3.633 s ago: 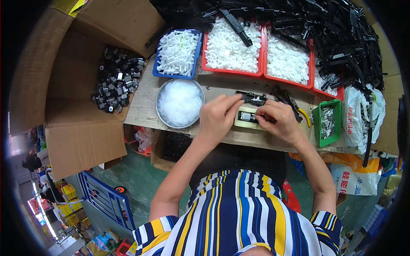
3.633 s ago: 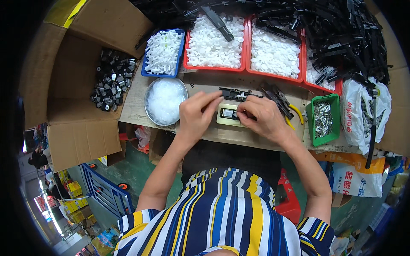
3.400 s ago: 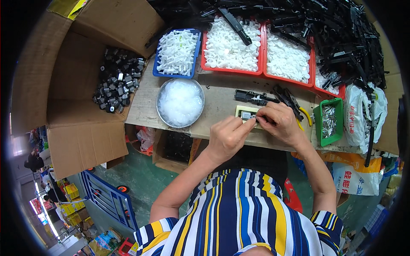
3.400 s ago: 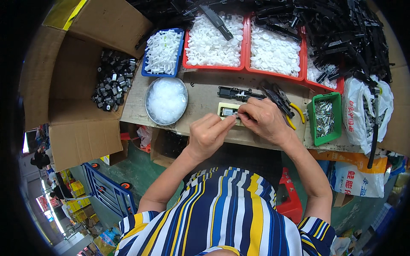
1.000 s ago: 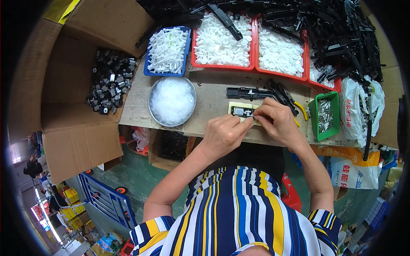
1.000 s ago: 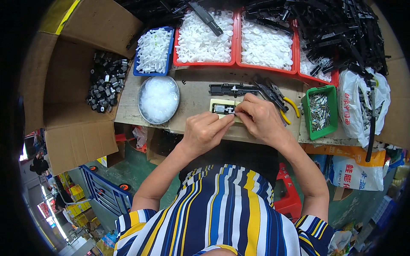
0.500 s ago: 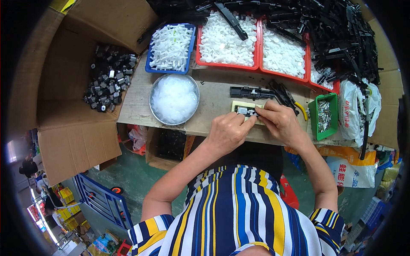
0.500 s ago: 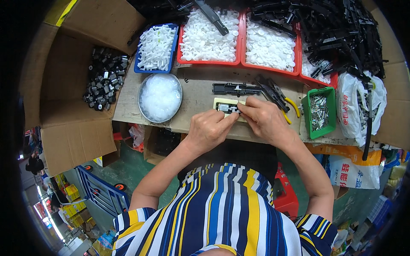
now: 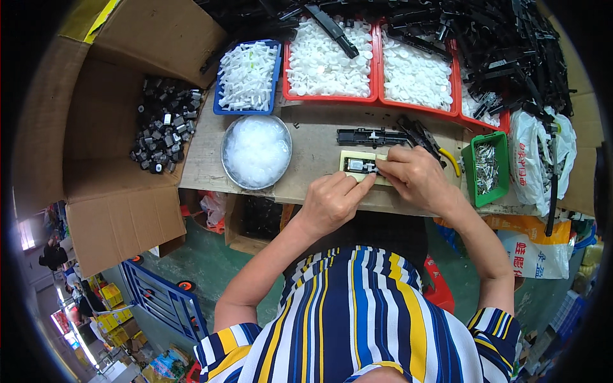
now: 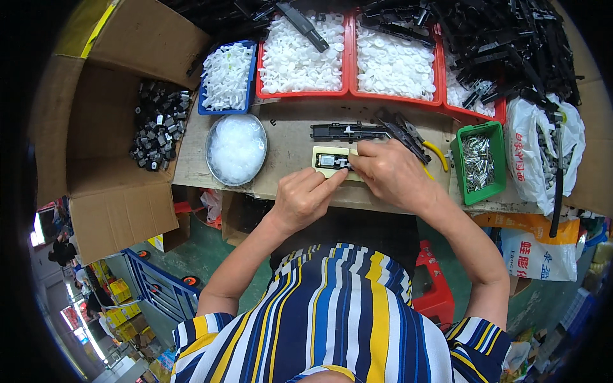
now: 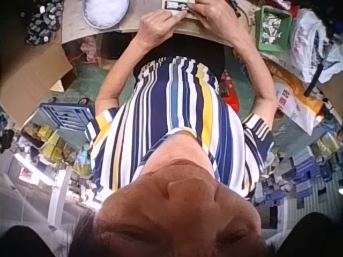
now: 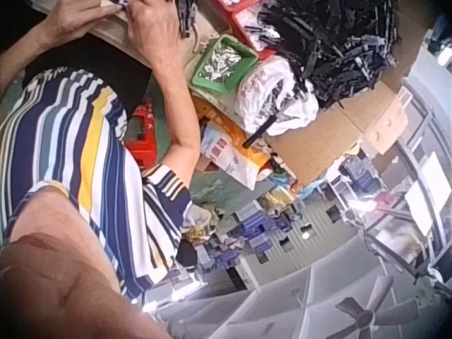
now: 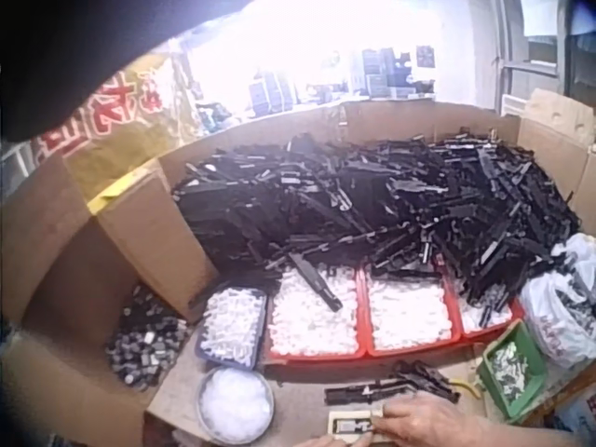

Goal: The person assembles small black lock bodies by inserting metal pins and white plastic components into a wooden jig. They use pliers to manipulate the pins and a small tool to adjust the internal mechanism. The person handles multiple lock units sequentially, placing finished parts into a cardboard box.

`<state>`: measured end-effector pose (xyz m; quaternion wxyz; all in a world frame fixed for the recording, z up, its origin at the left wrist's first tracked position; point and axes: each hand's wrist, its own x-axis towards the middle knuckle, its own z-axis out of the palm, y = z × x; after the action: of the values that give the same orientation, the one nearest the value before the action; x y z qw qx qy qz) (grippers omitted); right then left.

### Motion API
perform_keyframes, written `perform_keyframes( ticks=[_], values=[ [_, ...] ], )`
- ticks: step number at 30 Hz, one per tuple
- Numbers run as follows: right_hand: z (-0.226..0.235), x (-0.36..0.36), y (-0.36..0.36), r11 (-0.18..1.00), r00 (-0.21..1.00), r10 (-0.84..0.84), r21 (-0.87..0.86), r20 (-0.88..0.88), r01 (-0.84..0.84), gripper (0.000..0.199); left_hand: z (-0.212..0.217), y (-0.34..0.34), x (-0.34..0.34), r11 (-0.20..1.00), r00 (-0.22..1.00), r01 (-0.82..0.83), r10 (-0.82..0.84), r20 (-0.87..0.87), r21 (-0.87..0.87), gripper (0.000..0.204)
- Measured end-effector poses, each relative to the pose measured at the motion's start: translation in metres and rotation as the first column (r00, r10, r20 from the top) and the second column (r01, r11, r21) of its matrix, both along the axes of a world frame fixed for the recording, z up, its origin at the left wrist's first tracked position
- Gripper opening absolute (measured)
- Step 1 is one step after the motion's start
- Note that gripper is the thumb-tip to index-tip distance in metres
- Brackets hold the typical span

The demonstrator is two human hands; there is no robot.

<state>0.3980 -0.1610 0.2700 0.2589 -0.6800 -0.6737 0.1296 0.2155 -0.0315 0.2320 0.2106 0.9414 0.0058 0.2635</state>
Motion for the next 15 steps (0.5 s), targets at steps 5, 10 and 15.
perform_keyframes(
  ticks=[5, 10, 15],
  values=[
    [-0.006, -0.013, -0.006, 0.997, 0.996, -0.06, 0.056, 0.059, 0.057, 0.015, -0.001, -0.001, -0.002, 1.0, 1.0, -0.002, 0.002, -0.004, -0.001, 0.042],
    [-0.001, -0.013, -0.006, 0.997, 0.996, -0.075, 0.012, 0.036, 0.075, 0.019, -0.001, -0.003, 0.001, 0.996, 0.999, 0.006, -0.002, -0.044, 0.086, 0.039],
    [0.009, -0.001, 0.001, 0.987, 0.976, -0.129, -0.123, -0.178, 0.108, 0.014, -0.005, -0.004, 0.001, 0.983, 1.0, -0.004, 0.009, -0.029, 0.185, 0.035]
  ],
)
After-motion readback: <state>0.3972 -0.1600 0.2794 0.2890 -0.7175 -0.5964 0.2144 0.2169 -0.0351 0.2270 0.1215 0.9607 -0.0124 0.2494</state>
